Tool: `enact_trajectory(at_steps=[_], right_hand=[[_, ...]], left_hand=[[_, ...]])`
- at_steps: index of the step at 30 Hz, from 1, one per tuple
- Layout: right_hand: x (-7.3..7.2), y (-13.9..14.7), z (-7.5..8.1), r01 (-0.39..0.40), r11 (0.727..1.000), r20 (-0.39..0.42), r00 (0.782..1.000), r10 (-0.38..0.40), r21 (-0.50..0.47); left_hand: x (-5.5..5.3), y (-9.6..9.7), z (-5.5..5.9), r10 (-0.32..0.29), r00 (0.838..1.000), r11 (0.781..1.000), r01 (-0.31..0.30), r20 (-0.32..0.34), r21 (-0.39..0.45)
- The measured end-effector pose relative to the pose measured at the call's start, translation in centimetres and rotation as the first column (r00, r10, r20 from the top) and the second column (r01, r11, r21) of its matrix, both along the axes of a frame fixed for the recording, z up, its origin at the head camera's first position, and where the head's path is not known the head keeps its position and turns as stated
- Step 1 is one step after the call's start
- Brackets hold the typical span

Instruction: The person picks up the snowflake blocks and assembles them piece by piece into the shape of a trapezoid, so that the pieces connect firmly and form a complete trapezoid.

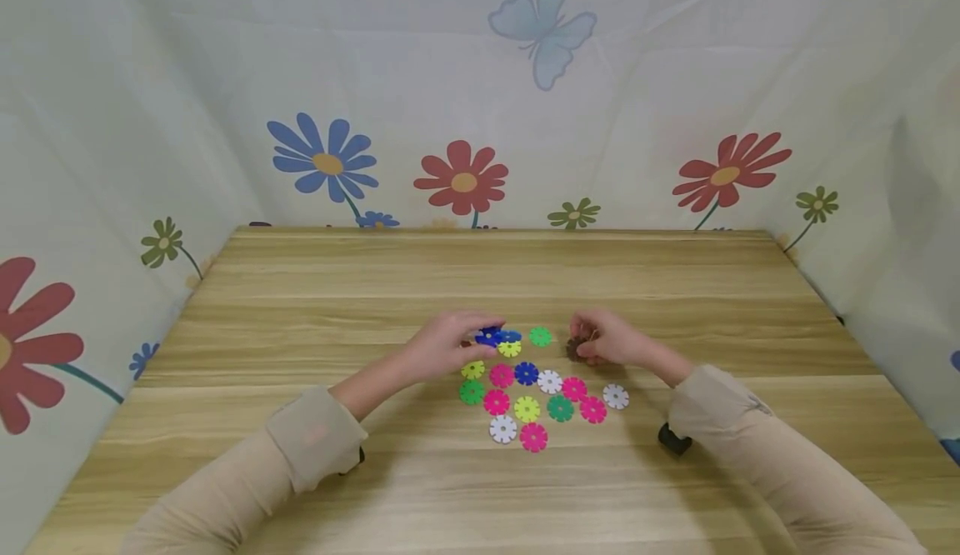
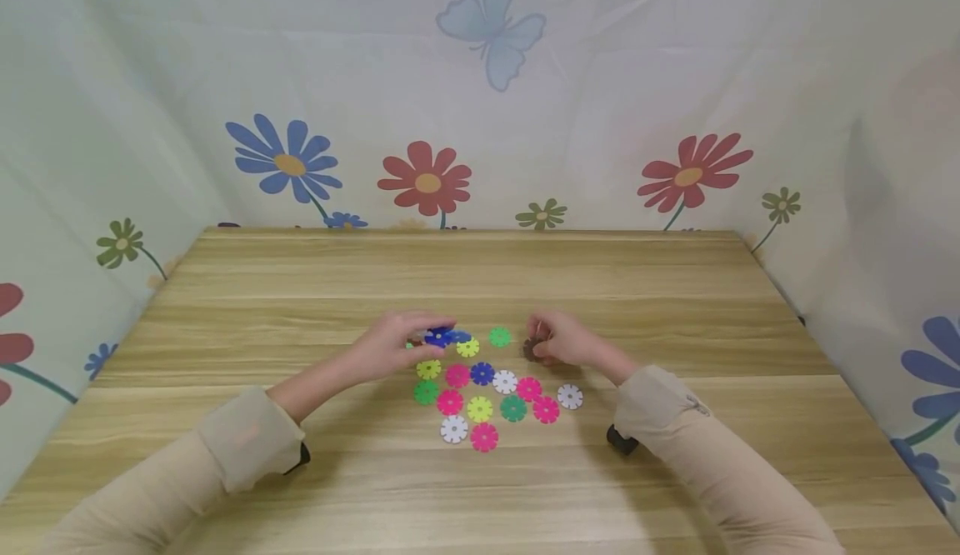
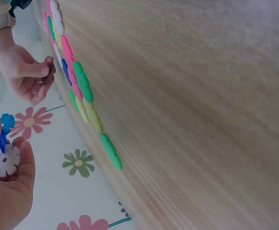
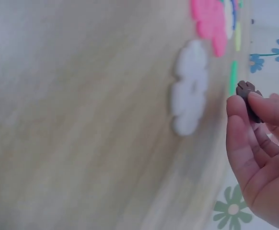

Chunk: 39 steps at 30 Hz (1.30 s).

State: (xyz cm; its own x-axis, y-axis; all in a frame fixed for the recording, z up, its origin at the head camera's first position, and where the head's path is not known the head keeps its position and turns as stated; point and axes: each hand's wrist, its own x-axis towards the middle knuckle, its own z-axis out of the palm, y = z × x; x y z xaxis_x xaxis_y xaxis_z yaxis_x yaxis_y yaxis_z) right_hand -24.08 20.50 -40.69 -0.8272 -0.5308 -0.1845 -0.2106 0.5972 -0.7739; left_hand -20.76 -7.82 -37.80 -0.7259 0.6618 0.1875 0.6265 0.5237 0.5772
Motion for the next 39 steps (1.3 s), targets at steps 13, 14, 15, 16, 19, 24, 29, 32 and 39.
enact_trajectory(at_steps=[13,14,15,16,19,24,29,32,39], right_hand=[[1.7,-1.7,3.2,0.110,0.953,0.104,0.991,-0.084,-0.281],[2.0,-1.9,3.4,0.116,0.951,0.108,0.990,-0.088,-0.288],[2.1,-2.1,3.5,0.120,0.949,0.113,0.990,-0.090,-0.293],[2.3,-2.3,3.7,0.122,0.946,0.118,0.989,-0.090,-0.299],[2.7,-2.9,4.0,0.147,0.936,0.148,0.984,-0.104,-0.319],[3.1,-3.5,4.3,0.180,0.917,0.185,0.975,-0.119,-0.357],[3.5,-4.0,4.3,0.195,0.900,0.209,0.971,-0.119,-0.389],[3.6,-4.3,4.2,0.201,0.893,0.216,0.969,-0.121,-0.402],[3.8,-4.7,3.9,0.228,0.876,0.241,0.961,-0.133,-0.426]], left_hand=[[0.4,0.4,-0.3,-0.005,0.995,1.000,0.006,-0.096,0.007],[0.4,0.4,-0.3,-0.004,0.995,1.000,0.005,-0.103,0.004],[0.4,0.5,-0.3,-0.005,0.994,1.000,0.005,-0.111,0.000],[0.4,0.5,-0.3,-0.008,0.993,1.000,0.008,-0.118,0.001],[0.5,0.5,-0.2,-0.015,0.990,1.000,0.015,-0.139,0.003],[0.6,0.5,-0.2,-0.021,0.986,1.000,0.021,-0.163,-0.002],[0.7,0.6,-0.1,-0.024,0.986,1.000,0.025,-0.163,0.007],[0.7,0.7,-0.1,-0.033,0.985,0.999,0.035,-0.171,0.012],[0.7,0.9,-0.4,-0.054,0.978,0.998,0.062,-0.200,0.033]])
